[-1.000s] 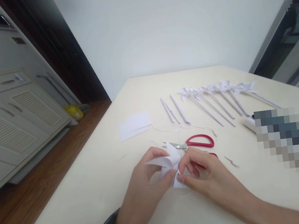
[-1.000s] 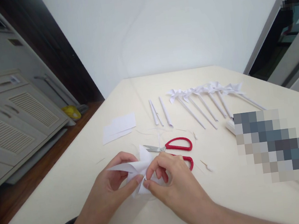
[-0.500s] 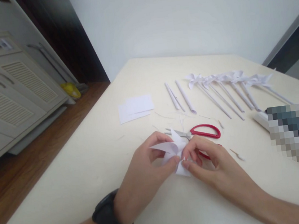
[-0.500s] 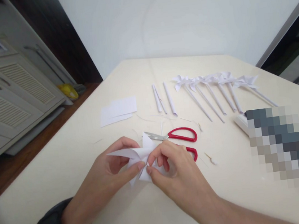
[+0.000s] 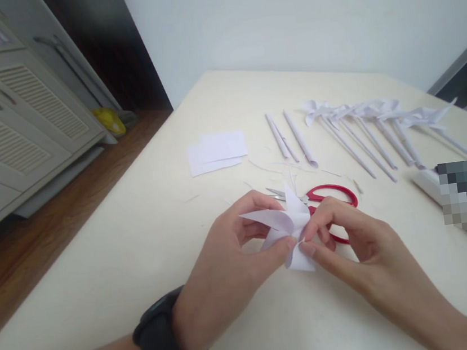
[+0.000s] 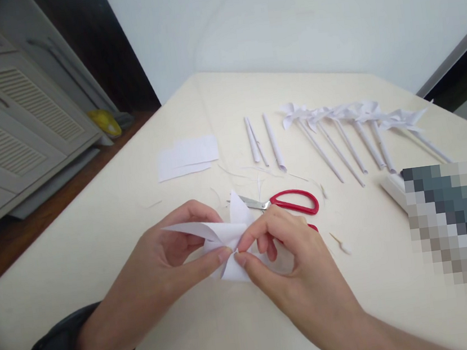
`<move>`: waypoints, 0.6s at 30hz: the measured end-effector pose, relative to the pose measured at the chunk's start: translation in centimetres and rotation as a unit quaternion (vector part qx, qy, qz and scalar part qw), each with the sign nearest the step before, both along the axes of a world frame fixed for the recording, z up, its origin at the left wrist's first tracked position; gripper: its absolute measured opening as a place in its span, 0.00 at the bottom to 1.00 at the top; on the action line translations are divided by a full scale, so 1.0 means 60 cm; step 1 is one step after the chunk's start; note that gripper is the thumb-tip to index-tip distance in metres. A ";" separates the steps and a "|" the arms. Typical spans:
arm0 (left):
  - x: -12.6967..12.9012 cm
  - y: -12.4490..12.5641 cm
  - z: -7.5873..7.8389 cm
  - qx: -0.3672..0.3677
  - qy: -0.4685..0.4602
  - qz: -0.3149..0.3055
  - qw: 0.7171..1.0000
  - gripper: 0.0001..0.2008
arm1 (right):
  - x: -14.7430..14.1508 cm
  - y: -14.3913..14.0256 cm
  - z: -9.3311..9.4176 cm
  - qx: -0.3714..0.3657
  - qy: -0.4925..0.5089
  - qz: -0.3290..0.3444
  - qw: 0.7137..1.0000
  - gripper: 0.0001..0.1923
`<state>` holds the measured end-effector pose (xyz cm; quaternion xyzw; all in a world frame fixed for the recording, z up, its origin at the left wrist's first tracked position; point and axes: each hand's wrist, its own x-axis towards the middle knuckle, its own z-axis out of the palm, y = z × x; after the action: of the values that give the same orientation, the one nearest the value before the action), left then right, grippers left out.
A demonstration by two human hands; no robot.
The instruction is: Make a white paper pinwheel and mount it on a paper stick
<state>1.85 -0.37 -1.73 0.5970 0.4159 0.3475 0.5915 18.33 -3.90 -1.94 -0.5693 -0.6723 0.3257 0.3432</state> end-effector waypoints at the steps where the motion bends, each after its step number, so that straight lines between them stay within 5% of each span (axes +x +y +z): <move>1: 0.000 0.000 0.000 0.003 -0.001 0.000 1.000 0.08 | 0.001 0.000 -0.001 0.001 0.000 -0.002 1.000 0.07; 18: -0.001 -0.003 0.002 0.069 0.039 -0.001 0.997 0.07 | 0.003 -0.005 -0.005 0.027 0.006 -0.008 1.000 0.08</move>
<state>1.81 -0.57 -1.63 0.6498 0.4130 0.3515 0.5326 18.49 -4.17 -2.25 -0.5634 -0.6738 0.3085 0.3653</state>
